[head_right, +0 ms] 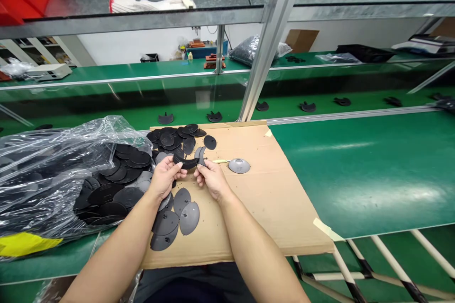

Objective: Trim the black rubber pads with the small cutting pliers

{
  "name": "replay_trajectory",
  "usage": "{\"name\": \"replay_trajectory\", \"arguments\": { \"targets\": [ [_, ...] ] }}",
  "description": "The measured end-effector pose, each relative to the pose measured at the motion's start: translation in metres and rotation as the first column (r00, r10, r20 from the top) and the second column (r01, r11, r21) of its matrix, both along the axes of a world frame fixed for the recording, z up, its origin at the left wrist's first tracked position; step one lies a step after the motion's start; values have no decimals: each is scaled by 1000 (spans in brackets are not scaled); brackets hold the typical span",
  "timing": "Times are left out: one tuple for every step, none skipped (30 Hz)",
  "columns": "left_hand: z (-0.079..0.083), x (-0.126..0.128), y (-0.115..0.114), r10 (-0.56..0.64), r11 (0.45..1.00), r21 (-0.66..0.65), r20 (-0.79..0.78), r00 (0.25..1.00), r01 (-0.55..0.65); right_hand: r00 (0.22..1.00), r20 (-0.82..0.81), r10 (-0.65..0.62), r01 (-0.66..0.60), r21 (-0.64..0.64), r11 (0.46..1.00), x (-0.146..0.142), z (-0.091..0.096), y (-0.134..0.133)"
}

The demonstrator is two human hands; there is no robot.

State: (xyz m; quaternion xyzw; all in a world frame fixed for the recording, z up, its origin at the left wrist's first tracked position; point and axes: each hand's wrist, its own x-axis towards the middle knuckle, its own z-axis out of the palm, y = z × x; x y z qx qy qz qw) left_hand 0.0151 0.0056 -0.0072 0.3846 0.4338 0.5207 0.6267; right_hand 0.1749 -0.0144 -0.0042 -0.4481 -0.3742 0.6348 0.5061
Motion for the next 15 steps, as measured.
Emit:
{"name": "replay_trajectory", "arguments": {
  "targets": [
    [0, 0, 0, -1, 1000, 4, -4, 1000, 1, 1000, 0, -1, 1, 1, 1000, 0, 0, 0],
    [0, 0, 0, -1, 1000, 7, -8, 1000, 1, 1000, 1, -1, 1, 1, 1000, 0, 1, 0],
    [0, -1, 0, 0, 1000, 9, -14, 1000, 0, 1000, 2, 0, 0, 1, 1000, 0, 1, 0],
    [0, -1, 0, 1, 1000, 10, -19, 1000, -1, 1000, 4, 0, 0, 0, 1000, -1, 1, 0],
    [0, -1, 0, 2, 1000, 9, -25, 1000, -2, 1000, 5, -2, 2, -1, 1000, -1, 1, 0],
    [0, -1, 0, 2, 1000, 8, -30, 1000, -2, 1000, 5, -4, 4, -4, 1000, -1, 2, -1],
    [1, -1, -1, 2, 1000, 6, -34, 999, -1, 1000, 4, -4, 4, -8, 1000, -1, 2, -1],
    [1, -1, -1, 1, 1000, 4, -35, 999, -1, 1000, 2, -4, 4, -11, 1000, -1, 2, -1],
    [0, -1, -1, 0, 1000, 4, -35, 999, 0, 1000, -2, 3, -3, -13, 1000, -1, 2, -1],
    [0, -1, -1, 1, 1000, 6, -36, 999, -1, 1000, -8, 15, -15, -15, 1000, -1, 2, -1],
    [-1, -1, 0, 3, 1000, 10, -39, 999, -3, 999, -13, 33, -33, -15, 999, -1, 2, -1],
    [-2, 0, 1, 6, 1000, 15, -43, 999, -5, 998, -16, 56, -56, -13, 998, 0, 1, 0],
    [-4, -1, 2, 8, 1000, 22, -50, 999, -7, 997, -15, 81, -81, -8, 997, 0, 0, 1],
    [-5, -1, 3, 3, 1000, 30, -61, 998, -1, 995, -5, 104, -104, -2, 995, 1, 0, 1],
    [-6, -1, 3, -11, 999, 37, -76, 997, 13, 992, 12, 126, -127, 7, 992, 0, -1, 1]
  ]
}}
